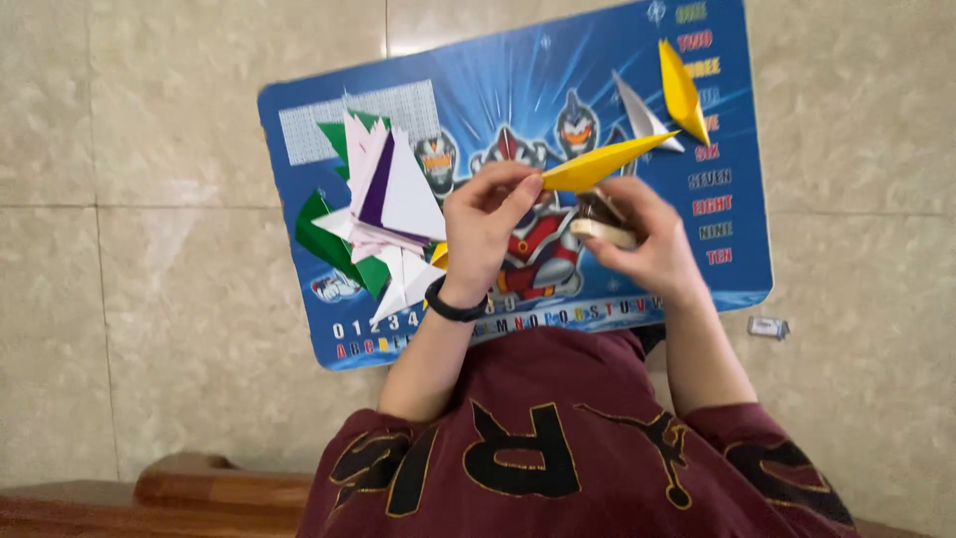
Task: Folding origami paper into various shapes.
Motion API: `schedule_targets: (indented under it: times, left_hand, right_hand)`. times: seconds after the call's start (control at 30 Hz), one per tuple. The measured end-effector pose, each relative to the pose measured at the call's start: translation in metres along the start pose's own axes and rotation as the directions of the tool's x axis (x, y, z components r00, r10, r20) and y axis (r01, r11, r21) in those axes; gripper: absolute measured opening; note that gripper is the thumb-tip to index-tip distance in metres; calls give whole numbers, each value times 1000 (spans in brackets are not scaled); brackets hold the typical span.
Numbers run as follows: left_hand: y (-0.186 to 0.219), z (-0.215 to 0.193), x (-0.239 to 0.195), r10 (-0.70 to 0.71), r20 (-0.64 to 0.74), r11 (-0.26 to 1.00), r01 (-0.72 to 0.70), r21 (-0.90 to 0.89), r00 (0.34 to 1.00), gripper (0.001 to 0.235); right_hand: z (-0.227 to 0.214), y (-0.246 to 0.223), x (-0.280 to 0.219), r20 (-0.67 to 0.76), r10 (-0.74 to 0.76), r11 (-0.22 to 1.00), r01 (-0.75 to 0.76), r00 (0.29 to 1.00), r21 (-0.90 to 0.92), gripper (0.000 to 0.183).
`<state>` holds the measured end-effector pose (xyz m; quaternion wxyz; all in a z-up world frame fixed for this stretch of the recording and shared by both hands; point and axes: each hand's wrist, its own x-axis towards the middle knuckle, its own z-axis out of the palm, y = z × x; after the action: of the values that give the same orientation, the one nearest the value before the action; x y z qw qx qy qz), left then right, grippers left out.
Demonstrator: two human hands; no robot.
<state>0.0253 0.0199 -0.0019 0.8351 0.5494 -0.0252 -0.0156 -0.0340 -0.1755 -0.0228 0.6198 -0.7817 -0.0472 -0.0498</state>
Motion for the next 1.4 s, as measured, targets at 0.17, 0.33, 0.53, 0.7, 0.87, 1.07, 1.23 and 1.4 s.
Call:
schedule_targets:
  times: [0.17,0.33,0.53,0.7,0.87,1.07,1.23,1.4]
  left_hand:
    - [-2,-2,-3,31,69,999,-30,-14,997,8]
    - [-1,-3,-3,81,130,997,-82,5,988,9]
    - [4,-2,-5,82,181,997,-80,-22,980,12]
    - [11,2,-8,145,171,986,-157,57,975,11]
    - [15,3,-9,146,180,985,-159,60,973,11]
    - [15,3,-10,181,199,976,-201,87,963,12]
    - [14,3,-11,189,196,973,-211,93,962,12]
    - [17,4,-10,199,223,971,-223,89,954,13]
  right_hand:
    - [-3,-14,5,2,14,985,-15,1000,170,62]
    - [-6,-12,6,-17,-41,989,43,999,143,59]
    - [-9,-32,17,34,-172,975,165,985,150,52]
    - [-10,-44,21,66,-199,978,194,978,73,48]
    - [-12,-38,19,64,-164,981,156,984,112,51]
    - [-12,-41,19,37,-185,982,184,982,36,44]
    - [-13,-37,17,11,-171,985,171,985,33,41]
    - [-13,-38,18,-1,-189,981,189,982,30,39]
